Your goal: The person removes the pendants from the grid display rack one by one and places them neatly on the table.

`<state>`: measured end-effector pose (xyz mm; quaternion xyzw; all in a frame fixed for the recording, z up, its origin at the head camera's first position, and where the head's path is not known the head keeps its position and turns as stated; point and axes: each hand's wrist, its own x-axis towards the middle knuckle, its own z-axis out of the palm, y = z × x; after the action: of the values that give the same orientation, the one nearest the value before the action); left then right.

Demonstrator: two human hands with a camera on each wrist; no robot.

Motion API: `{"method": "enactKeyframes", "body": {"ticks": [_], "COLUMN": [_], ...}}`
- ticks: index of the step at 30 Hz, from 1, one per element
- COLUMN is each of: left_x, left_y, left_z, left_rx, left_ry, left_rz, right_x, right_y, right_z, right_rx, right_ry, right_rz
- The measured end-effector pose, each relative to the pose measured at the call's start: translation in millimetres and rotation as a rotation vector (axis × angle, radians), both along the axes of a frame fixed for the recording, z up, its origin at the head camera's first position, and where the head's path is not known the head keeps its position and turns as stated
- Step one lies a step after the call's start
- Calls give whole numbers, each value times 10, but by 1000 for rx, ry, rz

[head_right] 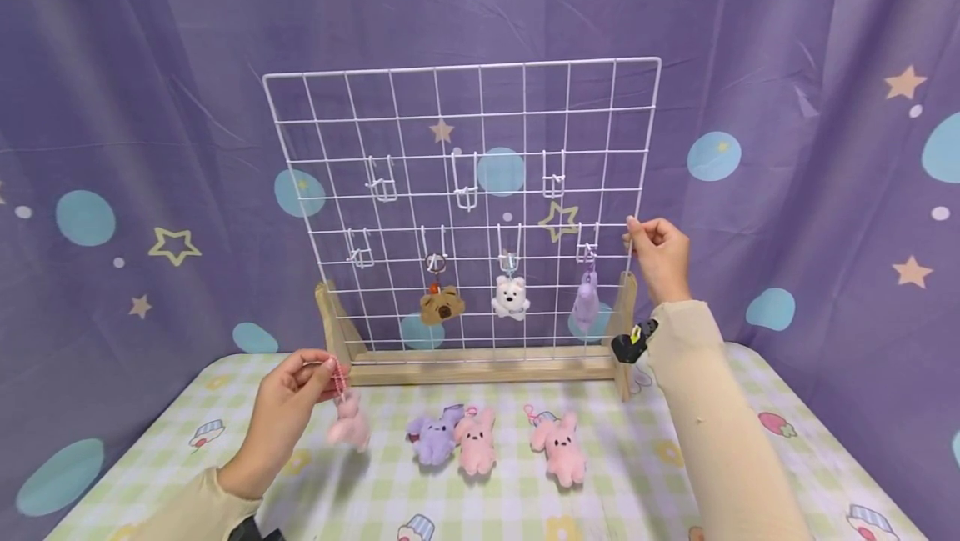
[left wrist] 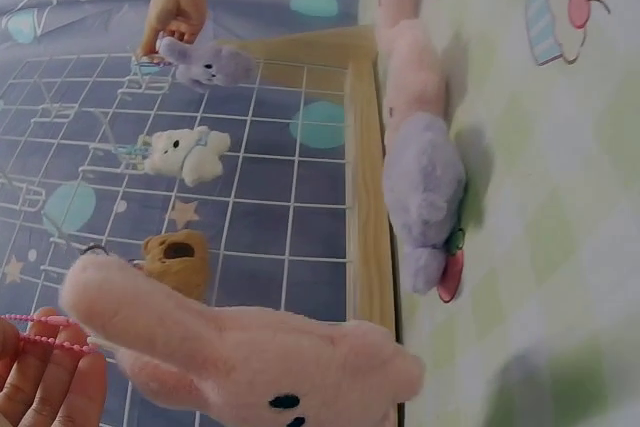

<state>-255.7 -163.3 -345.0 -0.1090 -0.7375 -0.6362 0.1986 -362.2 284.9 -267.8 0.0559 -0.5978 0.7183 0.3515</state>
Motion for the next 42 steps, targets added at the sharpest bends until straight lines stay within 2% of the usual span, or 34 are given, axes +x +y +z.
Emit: {"method": "enactKeyframes", "body": {"ticks": [8,15,20,26,33,42], "left_x": [70,166,183,179,143,-4], "left_y": [-24,11,61,127,206,293], "left_z": [-57,-105,-167,-248,-288,-357], "left_rx": [41,7,8,-9,8,80], "left_ry": [-27,-56,-76,-103,-95,-155], "left_rz": [-20,-17,-30,-38,-67,-99], "right_x": [0,19,23,15,-15,-29], "right_y": [5,-2,4,4,10,23], "right_z": [-1,2,8,5,-10,-4], "right_rx": [-8,12,1,-7,4,-21], "right_ry": [3,15,11,5,-4,-9], "right_rz": [10,2,11,24,12,27]}}
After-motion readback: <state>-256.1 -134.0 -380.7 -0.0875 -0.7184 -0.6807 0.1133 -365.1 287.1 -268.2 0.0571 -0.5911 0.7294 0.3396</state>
